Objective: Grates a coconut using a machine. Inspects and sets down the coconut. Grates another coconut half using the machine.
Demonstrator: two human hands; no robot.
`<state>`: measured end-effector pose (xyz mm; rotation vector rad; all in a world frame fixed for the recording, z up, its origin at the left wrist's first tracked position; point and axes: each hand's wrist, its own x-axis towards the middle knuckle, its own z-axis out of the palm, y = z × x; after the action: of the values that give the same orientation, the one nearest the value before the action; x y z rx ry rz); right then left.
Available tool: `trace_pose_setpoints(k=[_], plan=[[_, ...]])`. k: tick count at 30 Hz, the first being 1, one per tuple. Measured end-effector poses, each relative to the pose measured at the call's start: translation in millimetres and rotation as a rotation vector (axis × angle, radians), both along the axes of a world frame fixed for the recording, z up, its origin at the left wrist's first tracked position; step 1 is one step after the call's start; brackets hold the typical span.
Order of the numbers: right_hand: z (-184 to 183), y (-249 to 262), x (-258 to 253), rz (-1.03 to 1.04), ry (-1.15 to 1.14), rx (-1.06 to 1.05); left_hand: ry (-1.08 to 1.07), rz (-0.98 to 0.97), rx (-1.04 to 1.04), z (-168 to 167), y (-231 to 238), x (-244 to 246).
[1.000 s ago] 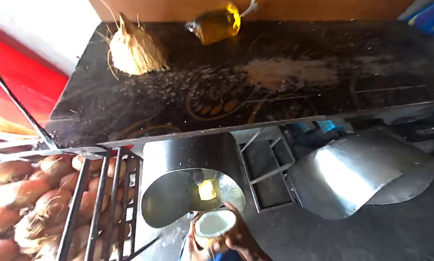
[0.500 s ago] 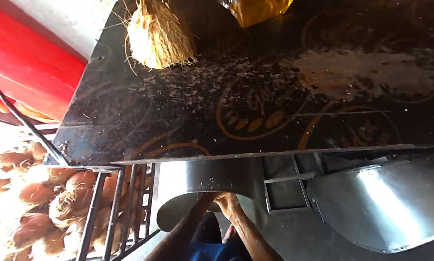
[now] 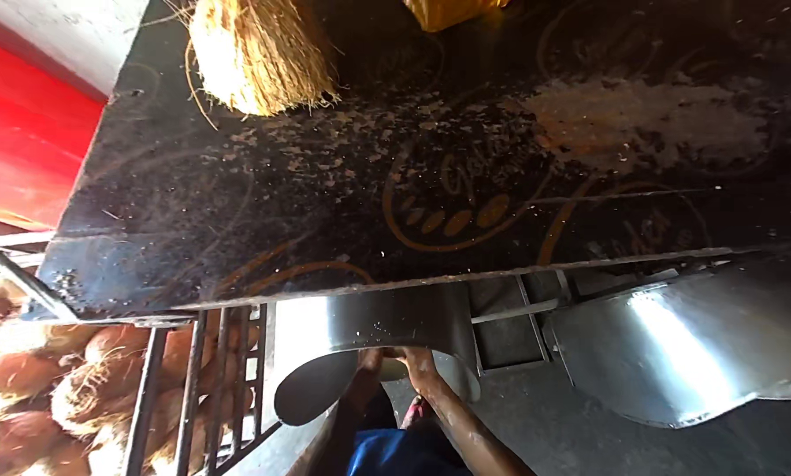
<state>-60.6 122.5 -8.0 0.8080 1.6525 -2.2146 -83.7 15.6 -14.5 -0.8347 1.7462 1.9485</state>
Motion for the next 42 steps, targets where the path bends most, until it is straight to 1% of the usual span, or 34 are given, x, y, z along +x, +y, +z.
trace_pose_setpoints(k=[1, 2, 3, 4, 5, 6, 7, 8, 9, 10, 11, 14, 17, 19, 21, 22, 23, 25, 26, 27, 29, 30, 31, 32, 33, 34, 36, 37, 38, 40, 41, 42], plan=[[5.9, 1.0, 3.3, -0.013, -0.019, -0.039, 0.007, 0.076, 0.176, 0.1, -1.1, 4.6], [10.4, 1.9, 4.7, -0.03, -0.042, -0.142, 0.026, 0.079, 0.319, 2.2, -7.6, 7.2], [11.7, 3.1, 2.6, -0.053, -0.059, -0.253, 0.049, 0.032, 0.375, 6.9, -14.2, 6.1], [14.0, 2.0, -0.7, -0.089, -0.076, -0.319, 0.059, -0.037, 0.344, 13.5, -19.7, 4.1], [16.8, -1.2, -3.0, -0.127, -0.09, -0.338, 0.061, -0.093, 0.232, 21.5, -22.5, 2.8], [17.3, -4.2, -6.2, -0.158, -0.078, -0.332, 0.072, -0.135, 0.057, 31.7, -21.0, -0.8], [16.0, -5.7, -9.5, -0.177, -0.047, -0.327, 0.099, -0.208, -0.136, 43.5, -17.2, -4.9], [14.6, -5.8, -10.6, -0.188, -0.009, -0.324, 0.105, -0.321, -0.275, 52.9, -14.4, -8.1], [10.4, -4.4, -10.2, -0.192, 0.012, -0.335, 0.113, -0.403, -0.352, 51.8, -12.6, -8.9], [6.3, -2.6, -10.8, -0.184, 0.026, -0.344, 0.141, -0.427, -0.391, 42.9, -11.6, -8.9], [3.7, -1.1, -12.2, -0.179, 0.03, -0.336, 0.154, -0.408, -0.38, 35.9, -10.2, -8.5], [-0.5, 2.2, -6.3, -0.156, 0.025, -0.239, 0.156, -0.23, -0.236, 15.7, -5.4, 3.2], [6.8, 0.8, -3.6, -0.075, 0.012, -0.068, 0.072, -0.214, -0.174, 22.3, -5.8, 3.5], [6.1, -2.3, -2.6, -0.051, 0.004, 0.022, 0.067, -0.111, -0.084, 10.8, -4.3, 4.8], [8.8, -3.0, -2.5, -0.009, 0.013, 0.132, 0.086, 0.065, 0.128, -14.6, 0.3, 7.1], [12.2, -2.1, 0.9, 0.005, 0.03, 0.175, 0.078, 0.129, 0.257, -17.9, 3.0, 9.6], [15.8, -1.6, 7.7, 0.003, 0.041, 0.164, 0.061, 0.164, 0.365, -14.9, 3.6, 14.8], [18.6, -2.2, 13.0, -0.034, 0.006, -0.042, 0.045, 0.124, 0.521, -3.5, -10.2, 19.0], [19.3, -3.7, 10.8, -0.067, -0.029, -0.141, 0.039, 0.049, 0.501, 2.3, -20.0, 16.9], [21.0, -6.7, 9.1, -0.103, -0.057, -0.183, 0.041, -0.036, 0.391, 10.1, -27.0, 14.6], [26.2, -11.0, 0.1, -0.142, -0.021, -0.123, 0.086, -0.175, 0.036, 26.7, -25.8, 5.4], [27.8, -11.3, -5.4, -0.145, 0.016, -0.091, 0.143, -0.276, -0.131, 35.9, -23.3, 3.6], [28.8, -11.0, -10.5, -0.157, 0.022, -0.105, 0.185, -0.389, -0.267, 43.6, -20.9, 2.1], [27.9, -11.2, -14.5, -0.165, 0.012, -0.125, 0.218, -0.446, -0.367, 45.6, -17.8, -1.8], [24.4, -12.4, -16.3, -0.176, 0.003, -0.136, 0.22, -0.473, -0.424, 45.0, -15.6, -5.4], [19.3, -12.6, -16.1, -0.171, 0.002, -0.121, 0.21, -0.463, -0.436, 41.1, -13.6, -6.4], [6.7, -13.4, -8.2, -0.111, 0.011, -0.049, 0.161, -0.403, -0.386, 29.6, -14.1, -1.4], [2.6, -13.8, -4.9, -0.087, 0.011, -0.013, 0.147, -0.342, -0.341, 21.3, -13.1, 1.5], [0.3, -13.5, -1.8, -0.078, 0.012, 0.024, 0.138, -0.235, -0.257, 10.9, -9.7, 5.8], [5.4, -14.1, 3.4, -0.089, 0.009, 0.089, 0.074, 0.024, -0.012, -3.1, 0.0, 12.7], [11.6, -12.8, 6.3, -0.074, 0.008, 0.115, 0.038, 0.076, 0.112, -4.8, 0.4, 16.2], [19.0, -11.0, 7.2, -0.055, -0.001, 0.115, 0.02, 0.052, 0.191, -1.1, -4.1, 18.8]])
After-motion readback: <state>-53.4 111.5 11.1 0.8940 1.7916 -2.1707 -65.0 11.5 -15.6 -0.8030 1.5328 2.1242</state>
